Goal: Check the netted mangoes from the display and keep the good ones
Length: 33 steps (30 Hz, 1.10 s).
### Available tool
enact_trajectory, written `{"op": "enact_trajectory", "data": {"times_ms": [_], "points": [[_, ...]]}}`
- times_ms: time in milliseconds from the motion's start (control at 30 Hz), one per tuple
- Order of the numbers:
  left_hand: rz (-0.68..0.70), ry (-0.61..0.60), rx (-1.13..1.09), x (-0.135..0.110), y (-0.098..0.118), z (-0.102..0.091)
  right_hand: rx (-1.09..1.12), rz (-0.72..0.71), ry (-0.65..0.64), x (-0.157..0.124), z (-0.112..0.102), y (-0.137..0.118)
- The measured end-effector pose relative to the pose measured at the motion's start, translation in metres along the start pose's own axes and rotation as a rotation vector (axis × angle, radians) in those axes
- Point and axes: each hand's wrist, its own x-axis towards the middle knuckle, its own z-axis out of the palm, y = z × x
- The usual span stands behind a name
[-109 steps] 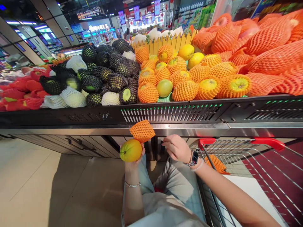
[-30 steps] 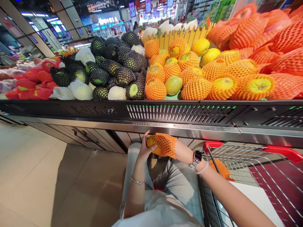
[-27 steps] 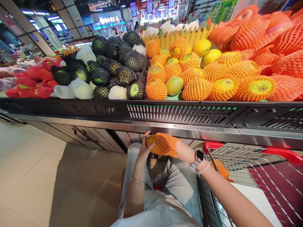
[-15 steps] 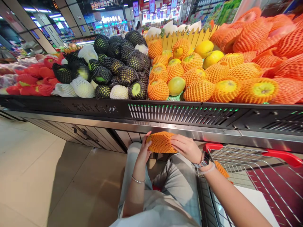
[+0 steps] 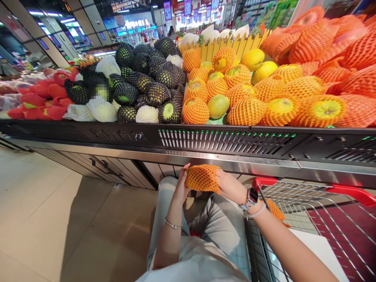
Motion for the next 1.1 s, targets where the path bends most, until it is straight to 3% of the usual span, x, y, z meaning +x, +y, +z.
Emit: {"op": "enact_trajectory", "data": {"times_ms": [133, 233, 433, 633, 767, 900, 1000, 1100], "points": [[-0.047, -0.088, 0.06, -0.001, -0.008, -0.001, 0.051, -0.124, 0.033, 0.004, -0.002, -0.004], [-0.049, -0.132, 0.027, -0.001, -0.018, 0.001, 0.081, -0.134, 0.025, 0.006, -0.002, -0.005], [0.042, -0.109, -0.085, 0.001, -0.027, 0.011, 0.157, 0.006, -0.085, 0.004, -0.003, -0.004], [-0.021, -0.029, -0.2, 0.006, -0.025, 0.013, 0.261, 0.263, -0.154, 0.007, -0.016, -0.01], [-0.053, 0.07, -0.282, 0.007, -0.02, 0.017, 0.335, 0.38, -0.106, 0.007, -0.016, -0.01], [-0.046, 0.075, -0.377, 0.005, -0.018, 0.021, 0.387, 0.371, 0.02, 0.005, -0.006, -0.011], [-0.049, 0.055, -0.455, 0.004, -0.019, 0.022, 0.36, 0.327, 0.07, 0.005, -0.001, -0.015], [-0.062, -0.063, -0.518, 0.004, -0.02, 0.02, 0.251, 0.277, 0.058, 0.008, -0.001, -0.024]]}}
